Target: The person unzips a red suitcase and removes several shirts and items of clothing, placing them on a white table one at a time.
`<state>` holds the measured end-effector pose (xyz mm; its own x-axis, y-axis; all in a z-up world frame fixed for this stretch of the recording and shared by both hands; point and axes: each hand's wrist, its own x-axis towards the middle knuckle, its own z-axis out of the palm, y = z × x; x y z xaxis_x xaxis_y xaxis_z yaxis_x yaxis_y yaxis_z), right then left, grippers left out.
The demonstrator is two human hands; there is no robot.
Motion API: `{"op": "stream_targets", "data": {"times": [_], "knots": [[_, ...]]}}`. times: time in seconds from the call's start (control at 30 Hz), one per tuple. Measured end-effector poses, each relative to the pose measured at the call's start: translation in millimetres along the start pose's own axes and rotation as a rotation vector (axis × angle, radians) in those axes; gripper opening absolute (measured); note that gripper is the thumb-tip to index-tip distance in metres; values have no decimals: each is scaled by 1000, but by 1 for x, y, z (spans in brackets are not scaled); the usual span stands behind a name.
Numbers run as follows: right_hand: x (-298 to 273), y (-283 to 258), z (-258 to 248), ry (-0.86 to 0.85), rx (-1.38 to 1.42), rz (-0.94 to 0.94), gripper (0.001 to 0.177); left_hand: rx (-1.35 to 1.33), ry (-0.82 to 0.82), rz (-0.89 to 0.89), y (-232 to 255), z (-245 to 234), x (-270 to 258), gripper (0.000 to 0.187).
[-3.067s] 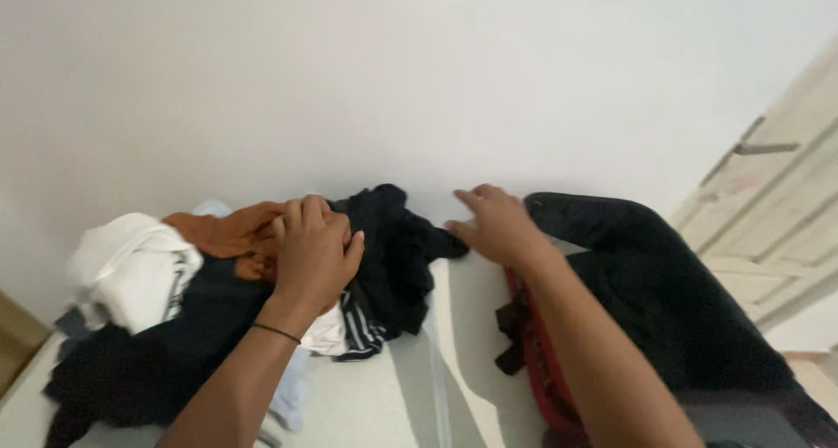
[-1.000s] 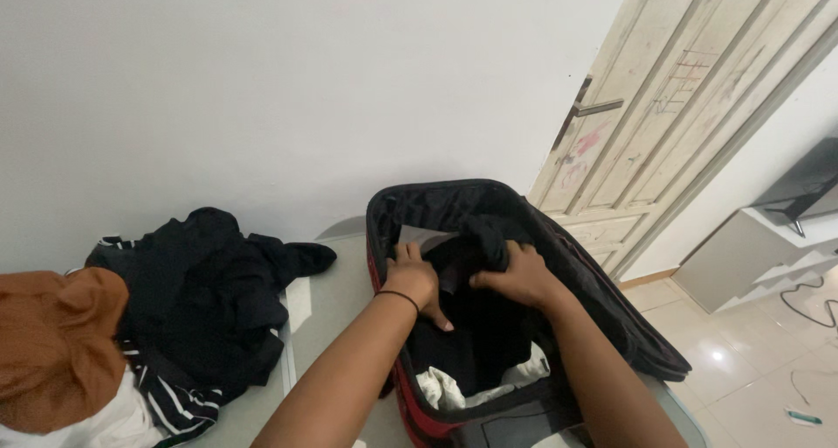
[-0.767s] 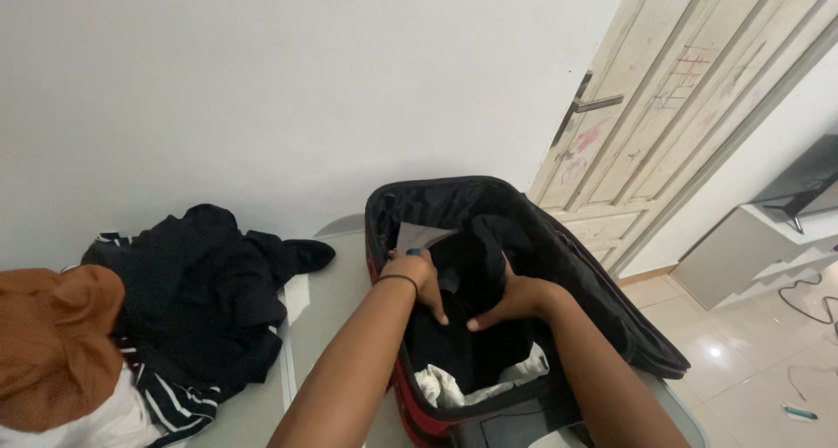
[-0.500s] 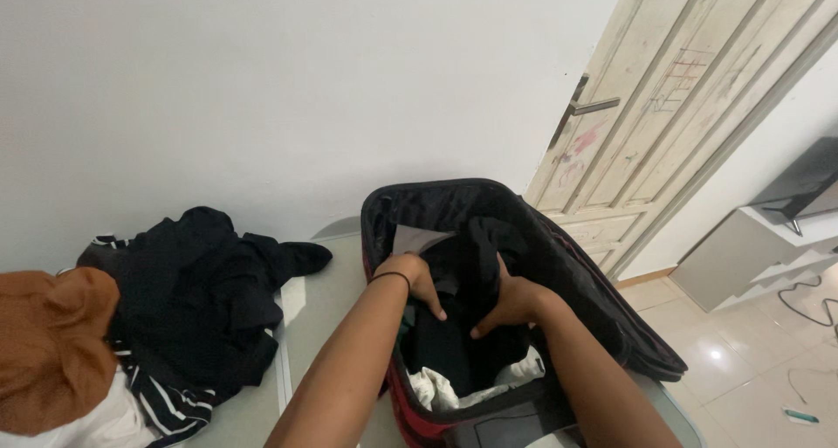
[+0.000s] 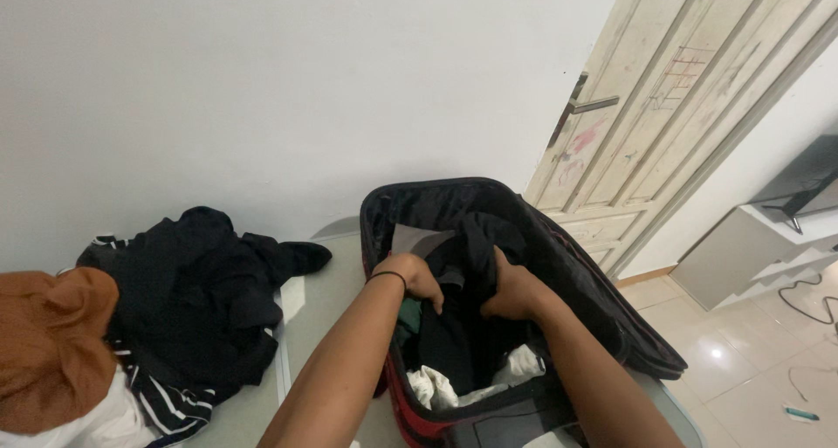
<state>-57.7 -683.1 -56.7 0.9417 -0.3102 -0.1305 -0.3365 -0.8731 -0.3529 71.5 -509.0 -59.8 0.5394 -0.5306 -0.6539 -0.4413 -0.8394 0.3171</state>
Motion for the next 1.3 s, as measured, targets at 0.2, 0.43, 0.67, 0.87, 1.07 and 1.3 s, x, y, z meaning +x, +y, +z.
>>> {"op": "stream_targets", "data": {"times": [0.2,0.43,0.67,0.87,1.07,1.3], "knots": [[4,7,6,2,12,3,132,34,56,49,-1,2,-9,92],[6,10,10,-37,13,17,140,-67,106,77,-1,1,-22,94],[5,15,6,-13,46,26,143,-130,372,184,-1,2,-31,76],[13,31,7,221,241,-18,134,-373,661,321,-5,-5,-21,94],[-8,11,-22,486,623,-227,117,-745,911,449,-7,-11,-42,92],[-31,-21,-59,222,1238,49,103,-981,1079,722,-5,-22,-93,73]]}}
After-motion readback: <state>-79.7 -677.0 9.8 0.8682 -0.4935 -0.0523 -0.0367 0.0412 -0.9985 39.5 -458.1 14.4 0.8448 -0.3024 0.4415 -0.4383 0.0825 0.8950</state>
